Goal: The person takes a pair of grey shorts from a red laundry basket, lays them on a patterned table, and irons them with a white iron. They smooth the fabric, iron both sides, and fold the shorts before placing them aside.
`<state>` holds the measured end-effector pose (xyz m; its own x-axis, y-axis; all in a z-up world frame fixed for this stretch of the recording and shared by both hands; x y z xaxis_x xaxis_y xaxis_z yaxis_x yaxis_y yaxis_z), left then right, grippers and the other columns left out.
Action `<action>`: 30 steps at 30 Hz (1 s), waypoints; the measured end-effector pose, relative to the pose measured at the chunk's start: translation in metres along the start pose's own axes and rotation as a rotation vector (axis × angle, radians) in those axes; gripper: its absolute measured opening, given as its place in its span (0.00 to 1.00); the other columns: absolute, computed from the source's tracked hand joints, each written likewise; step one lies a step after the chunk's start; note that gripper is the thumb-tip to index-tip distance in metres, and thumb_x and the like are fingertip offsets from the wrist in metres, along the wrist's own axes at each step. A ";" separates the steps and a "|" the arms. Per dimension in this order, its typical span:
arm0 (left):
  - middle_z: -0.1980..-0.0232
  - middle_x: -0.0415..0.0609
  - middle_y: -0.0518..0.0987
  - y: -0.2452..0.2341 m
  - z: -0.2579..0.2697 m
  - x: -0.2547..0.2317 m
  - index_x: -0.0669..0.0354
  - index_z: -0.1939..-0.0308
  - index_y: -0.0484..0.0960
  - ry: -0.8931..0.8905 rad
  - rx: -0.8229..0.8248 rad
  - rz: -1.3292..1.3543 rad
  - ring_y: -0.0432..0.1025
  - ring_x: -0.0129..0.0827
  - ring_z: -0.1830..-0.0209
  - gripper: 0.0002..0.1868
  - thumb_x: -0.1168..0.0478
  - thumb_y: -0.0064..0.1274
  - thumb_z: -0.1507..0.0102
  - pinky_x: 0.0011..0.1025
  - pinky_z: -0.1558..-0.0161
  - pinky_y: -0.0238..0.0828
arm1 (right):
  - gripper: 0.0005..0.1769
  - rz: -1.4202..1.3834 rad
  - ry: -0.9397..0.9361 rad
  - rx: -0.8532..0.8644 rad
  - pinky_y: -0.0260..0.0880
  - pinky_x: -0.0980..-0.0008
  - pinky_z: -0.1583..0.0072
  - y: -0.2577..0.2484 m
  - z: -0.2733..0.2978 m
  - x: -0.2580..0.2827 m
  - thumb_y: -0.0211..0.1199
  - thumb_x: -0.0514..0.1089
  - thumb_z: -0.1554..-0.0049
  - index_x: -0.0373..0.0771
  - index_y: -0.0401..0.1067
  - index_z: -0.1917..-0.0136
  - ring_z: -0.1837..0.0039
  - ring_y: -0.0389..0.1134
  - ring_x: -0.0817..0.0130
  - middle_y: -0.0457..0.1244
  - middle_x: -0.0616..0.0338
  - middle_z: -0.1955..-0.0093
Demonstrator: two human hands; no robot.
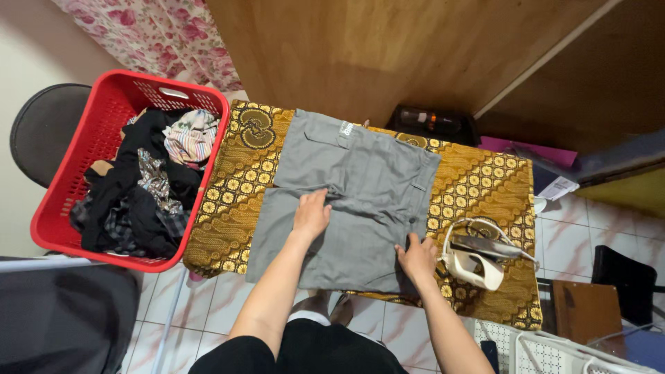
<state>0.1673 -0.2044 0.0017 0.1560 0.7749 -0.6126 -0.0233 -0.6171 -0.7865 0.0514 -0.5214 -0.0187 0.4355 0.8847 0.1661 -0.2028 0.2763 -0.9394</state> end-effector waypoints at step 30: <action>0.47 0.35 0.79 0.023 -0.003 0.021 0.35 0.48 0.84 -0.478 0.238 0.044 0.65 0.41 0.39 0.20 0.37 0.53 0.37 0.53 0.40 0.54 | 0.38 -0.291 0.119 0.040 0.69 0.46 0.41 0.020 -0.005 -0.022 0.68 0.55 0.46 0.33 0.60 0.31 0.42 0.70 0.35 0.69 0.33 0.47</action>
<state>0.1730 -0.2023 -0.0290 -0.3161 0.7591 -0.5691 -0.2513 -0.6454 -0.7214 0.0424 -0.5374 -0.0424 0.5796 0.7167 0.3877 -0.0883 0.5282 -0.8445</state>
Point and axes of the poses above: each hand's wrist, its own z-axis away from the middle knuckle, its own y-axis out of the palm, x = y × z, the point moved 5 cm from there along -z, towards the middle knuckle
